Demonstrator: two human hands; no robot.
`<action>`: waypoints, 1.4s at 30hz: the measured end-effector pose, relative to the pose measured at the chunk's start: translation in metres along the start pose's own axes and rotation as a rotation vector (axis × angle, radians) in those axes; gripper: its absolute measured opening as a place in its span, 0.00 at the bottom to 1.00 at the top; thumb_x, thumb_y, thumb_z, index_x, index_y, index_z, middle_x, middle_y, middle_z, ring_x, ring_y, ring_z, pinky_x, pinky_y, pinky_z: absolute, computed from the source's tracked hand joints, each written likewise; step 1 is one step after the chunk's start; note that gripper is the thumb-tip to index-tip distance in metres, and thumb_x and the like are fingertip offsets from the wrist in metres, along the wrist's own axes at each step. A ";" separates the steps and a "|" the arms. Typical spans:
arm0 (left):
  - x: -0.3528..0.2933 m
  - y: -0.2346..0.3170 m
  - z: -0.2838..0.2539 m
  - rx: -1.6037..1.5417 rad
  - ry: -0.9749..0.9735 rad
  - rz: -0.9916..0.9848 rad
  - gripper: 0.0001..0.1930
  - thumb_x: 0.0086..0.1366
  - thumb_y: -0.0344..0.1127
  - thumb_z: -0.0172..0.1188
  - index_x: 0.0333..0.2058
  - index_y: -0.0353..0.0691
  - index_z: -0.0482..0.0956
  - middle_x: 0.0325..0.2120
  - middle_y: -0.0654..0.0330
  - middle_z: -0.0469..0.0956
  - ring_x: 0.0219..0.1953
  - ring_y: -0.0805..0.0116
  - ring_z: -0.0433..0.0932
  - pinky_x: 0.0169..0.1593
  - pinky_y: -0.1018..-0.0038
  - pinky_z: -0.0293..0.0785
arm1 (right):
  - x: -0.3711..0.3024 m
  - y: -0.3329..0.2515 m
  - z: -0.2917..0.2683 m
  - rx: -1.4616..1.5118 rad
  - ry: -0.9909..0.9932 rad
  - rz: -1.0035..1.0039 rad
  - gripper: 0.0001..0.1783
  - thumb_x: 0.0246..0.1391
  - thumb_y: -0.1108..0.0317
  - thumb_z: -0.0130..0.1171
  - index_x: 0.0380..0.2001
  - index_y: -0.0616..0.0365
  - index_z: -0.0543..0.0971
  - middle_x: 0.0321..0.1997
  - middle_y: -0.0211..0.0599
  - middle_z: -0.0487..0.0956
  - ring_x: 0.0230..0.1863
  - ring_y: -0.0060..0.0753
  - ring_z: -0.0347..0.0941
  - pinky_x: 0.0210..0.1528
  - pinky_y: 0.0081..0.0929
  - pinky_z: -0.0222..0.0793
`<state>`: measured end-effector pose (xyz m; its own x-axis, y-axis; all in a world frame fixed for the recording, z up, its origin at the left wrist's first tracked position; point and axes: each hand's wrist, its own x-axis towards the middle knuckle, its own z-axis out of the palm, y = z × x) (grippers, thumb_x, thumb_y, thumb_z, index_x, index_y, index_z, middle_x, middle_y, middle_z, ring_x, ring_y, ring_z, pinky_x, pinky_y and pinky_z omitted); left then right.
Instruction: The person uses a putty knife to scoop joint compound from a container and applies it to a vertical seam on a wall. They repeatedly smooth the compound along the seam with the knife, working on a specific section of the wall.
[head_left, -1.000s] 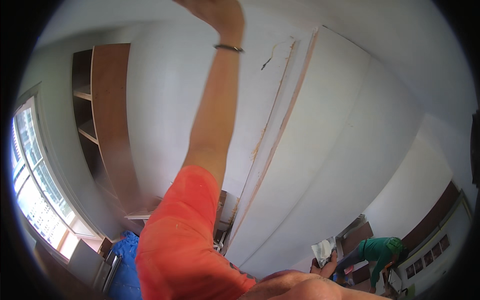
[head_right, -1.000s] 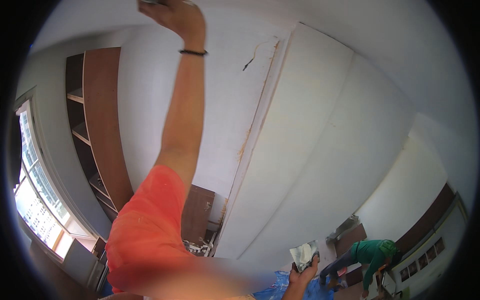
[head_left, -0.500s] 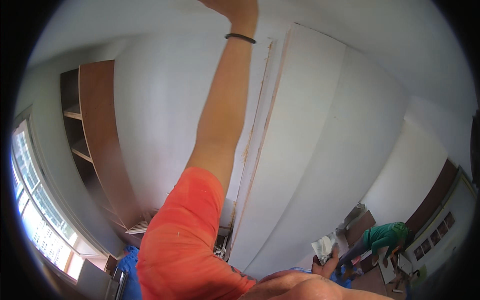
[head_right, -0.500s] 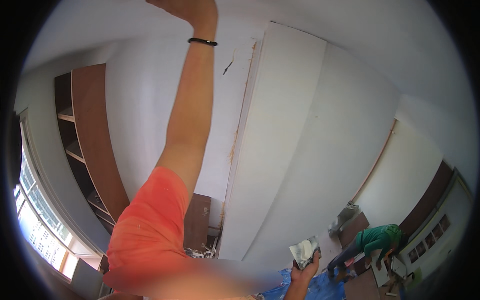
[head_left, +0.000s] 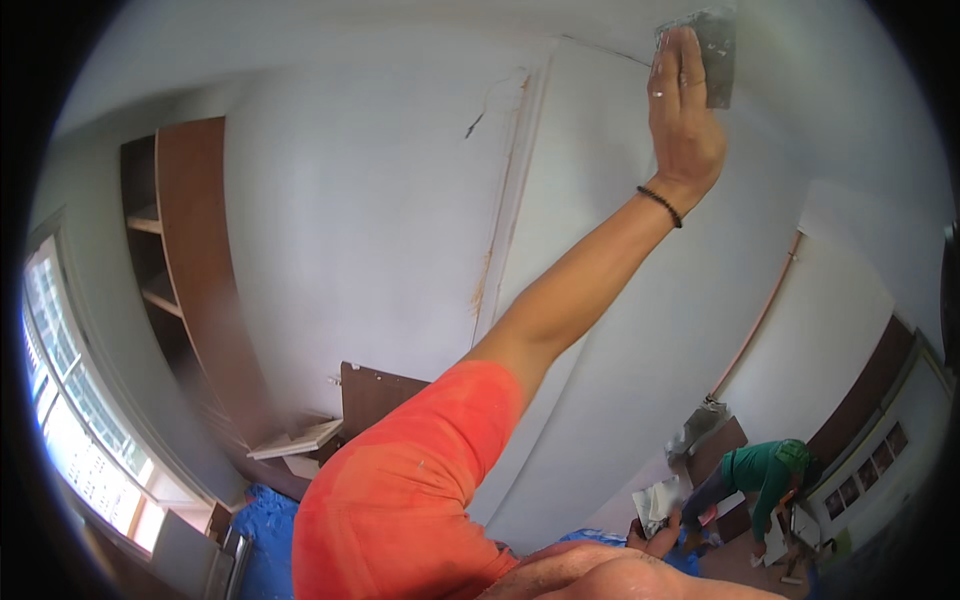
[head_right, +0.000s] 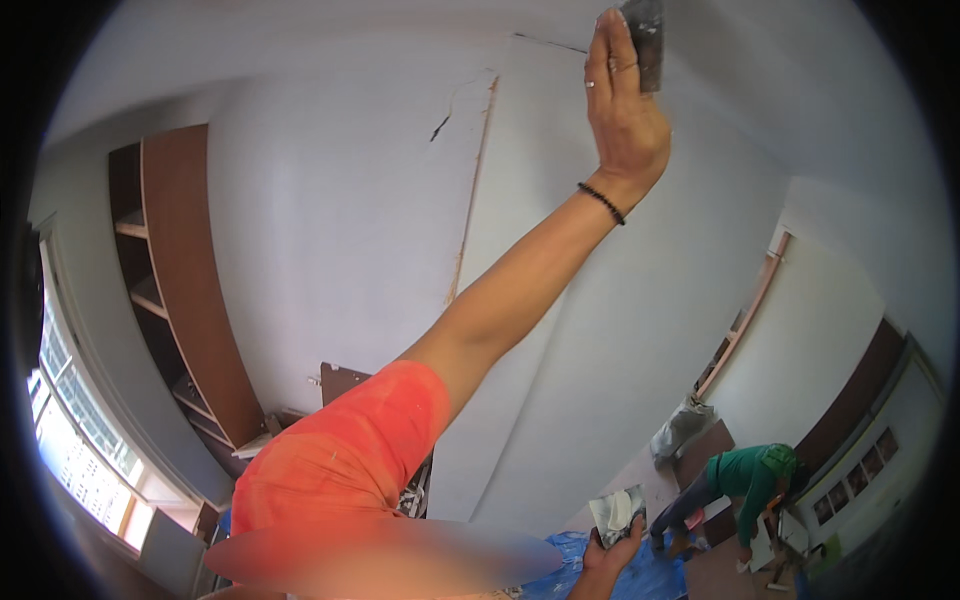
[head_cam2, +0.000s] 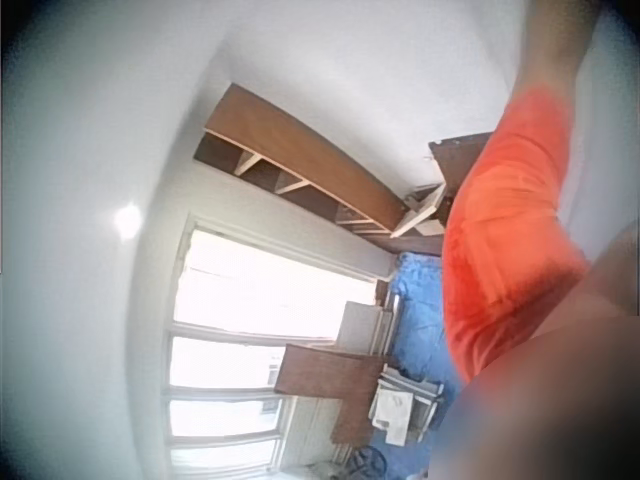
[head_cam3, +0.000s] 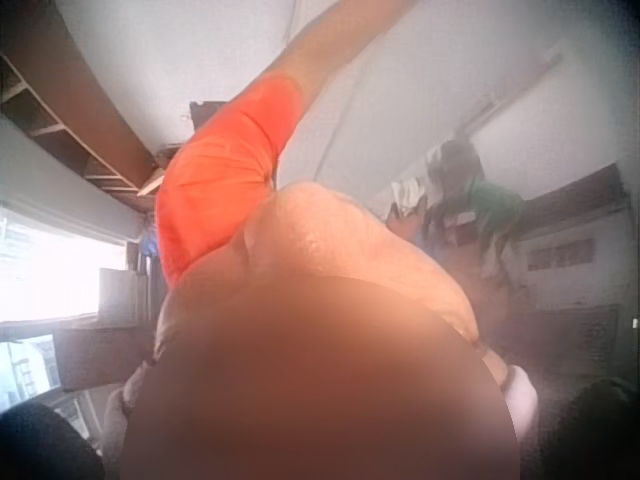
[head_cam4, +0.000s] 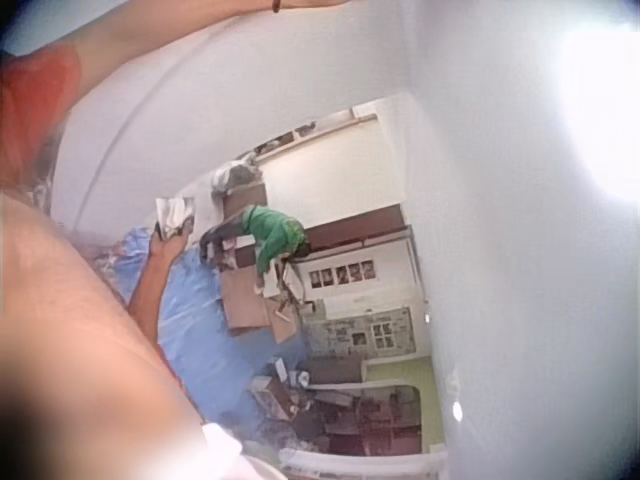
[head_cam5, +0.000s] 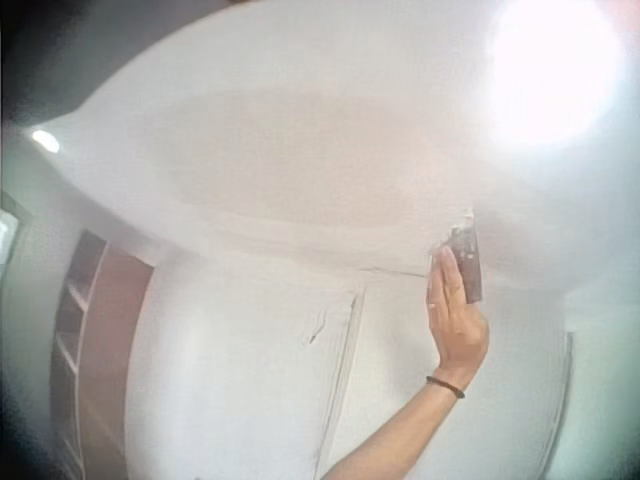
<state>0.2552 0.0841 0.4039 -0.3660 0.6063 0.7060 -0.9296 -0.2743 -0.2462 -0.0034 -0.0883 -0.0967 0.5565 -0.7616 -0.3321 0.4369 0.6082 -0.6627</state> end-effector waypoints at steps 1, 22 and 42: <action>0.003 -0.009 -0.022 -0.081 -0.055 0.016 0.39 0.56 0.15 0.41 0.71 0.28 0.57 0.70 0.39 0.58 0.72 0.40 0.57 0.74 0.53 0.53 | 0.007 -0.002 -0.005 -0.020 -0.006 0.008 0.28 0.63 0.43 0.54 0.62 0.40 0.75 0.61 0.21 0.78 0.61 0.27 0.71 0.58 0.37 0.56; 0.198 -0.122 -0.144 0.378 0.326 0.172 0.29 0.77 0.30 0.42 0.72 0.26 0.49 0.70 0.37 0.52 0.71 0.40 0.54 0.73 0.55 0.51 | 0.034 -0.006 -0.033 -0.093 -0.120 0.105 0.26 0.65 0.45 0.53 0.61 0.42 0.75 0.58 0.21 0.79 0.54 0.27 0.75 0.48 0.31 0.61; -0.054 0.015 -0.010 -0.239 -0.031 -0.410 0.14 0.79 0.38 0.45 0.40 0.32 0.71 0.34 0.61 0.68 0.36 0.72 0.64 0.41 0.69 0.62 | -0.040 -0.008 0.039 0.089 -0.136 0.022 0.27 0.67 0.49 0.53 0.63 0.50 0.72 0.58 0.32 0.79 0.57 0.36 0.76 0.54 0.37 0.72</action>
<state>0.2608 0.0551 0.3551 0.0318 0.6049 0.7956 -0.9825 0.1651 -0.0862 -0.0014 -0.0541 -0.0518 0.6546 -0.7143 -0.2476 0.4809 0.6461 -0.5926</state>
